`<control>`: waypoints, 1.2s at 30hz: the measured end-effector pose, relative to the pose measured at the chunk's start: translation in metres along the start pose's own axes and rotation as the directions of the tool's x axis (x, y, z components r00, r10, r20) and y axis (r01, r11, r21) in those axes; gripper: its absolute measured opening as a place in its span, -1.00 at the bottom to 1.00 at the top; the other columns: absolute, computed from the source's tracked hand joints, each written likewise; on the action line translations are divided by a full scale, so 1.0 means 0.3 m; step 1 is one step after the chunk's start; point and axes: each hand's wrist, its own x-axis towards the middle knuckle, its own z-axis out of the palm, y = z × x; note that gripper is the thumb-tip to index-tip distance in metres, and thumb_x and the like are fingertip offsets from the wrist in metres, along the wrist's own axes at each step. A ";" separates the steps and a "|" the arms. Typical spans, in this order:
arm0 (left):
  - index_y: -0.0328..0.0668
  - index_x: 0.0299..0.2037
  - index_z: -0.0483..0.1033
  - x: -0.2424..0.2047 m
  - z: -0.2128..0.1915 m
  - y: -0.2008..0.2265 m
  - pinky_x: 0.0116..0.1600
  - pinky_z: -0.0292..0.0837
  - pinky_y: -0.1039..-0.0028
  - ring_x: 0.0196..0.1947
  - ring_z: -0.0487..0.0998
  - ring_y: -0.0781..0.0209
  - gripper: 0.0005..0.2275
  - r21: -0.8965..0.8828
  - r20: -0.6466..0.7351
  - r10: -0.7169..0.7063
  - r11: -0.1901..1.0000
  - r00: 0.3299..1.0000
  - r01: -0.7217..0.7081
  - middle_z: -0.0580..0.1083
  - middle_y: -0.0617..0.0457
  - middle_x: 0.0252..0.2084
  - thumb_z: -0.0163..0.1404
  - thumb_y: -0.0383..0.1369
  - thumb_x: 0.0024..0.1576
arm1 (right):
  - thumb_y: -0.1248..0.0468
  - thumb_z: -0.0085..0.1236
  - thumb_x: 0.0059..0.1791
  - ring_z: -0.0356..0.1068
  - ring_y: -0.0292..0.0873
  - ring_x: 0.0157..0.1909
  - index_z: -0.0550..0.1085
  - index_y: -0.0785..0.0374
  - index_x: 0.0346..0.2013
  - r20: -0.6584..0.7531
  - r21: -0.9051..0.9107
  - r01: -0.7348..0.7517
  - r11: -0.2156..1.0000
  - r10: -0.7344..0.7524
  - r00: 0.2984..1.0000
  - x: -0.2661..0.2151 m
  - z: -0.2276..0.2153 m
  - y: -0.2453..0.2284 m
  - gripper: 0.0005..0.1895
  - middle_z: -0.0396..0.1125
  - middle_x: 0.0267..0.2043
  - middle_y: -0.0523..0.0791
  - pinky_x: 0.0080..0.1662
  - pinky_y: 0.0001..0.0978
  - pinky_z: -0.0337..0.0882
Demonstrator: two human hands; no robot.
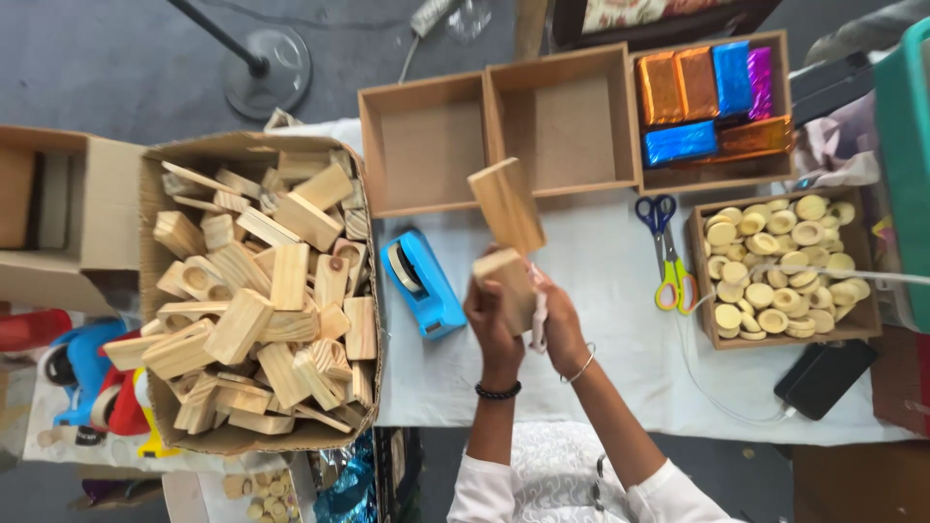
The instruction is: Sorting and preparing wooden blocks for packaging by wiping them with a cloth and organizing them.
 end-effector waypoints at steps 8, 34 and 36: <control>-0.18 0.41 0.27 0.138 -0.034 0.188 0.04 0.50 0.37 -0.01 0.54 0.16 -0.56 -0.541 0.197 -0.069 0.824 0.978 0.167 0.46 -0.04 0.13 -0.14 -0.13 0.40 | -0.04 -0.29 0.18 0.39 -0.10 0.01 0.52 0.33 0.24 0.172 -0.640 0.315 0.701 -0.269 0.948 -0.129 -0.001 -0.129 -0.38 0.51 -0.05 -0.01 0.06 -0.35 0.36; -0.37 0.40 0.18 -0.002 0.063 0.299 0.25 0.47 0.20 0.22 0.46 0.02 -0.45 -0.587 0.594 -0.165 0.580 0.787 0.565 0.37 -0.18 0.28 -0.32 0.01 0.46 | 0.12 -0.16 0.13 -0.25 -0.03 0.63 0.24 0.11 0.46 0.685 -0.728 0.464 -0.504 -0.555 0.472 -0.366 0.334 -0.238 -0.43 0.00 0.56 -0.18 0.42 0.12 -0.31; -0.27 0.41 0.12 -0.047 0.137 0.410 0.33 0.36 0.14 0.34 0.34 0.02 -0.41 -0.565 0.651 -0.123 0.580 0.749 0.587 0.28 -0.11 0.37 -0.41 0.04 0.34 | 0.10 -0.17 0.12 -0.30 0.00 0.64 0.21 0.12 0.45 0.637 -0.771 0.462 -0.439 -0.559 0.531 -0.355 0.347 -0.233 -0.42 -0.06 0.59 -0.11 0.41 0.12 -0.32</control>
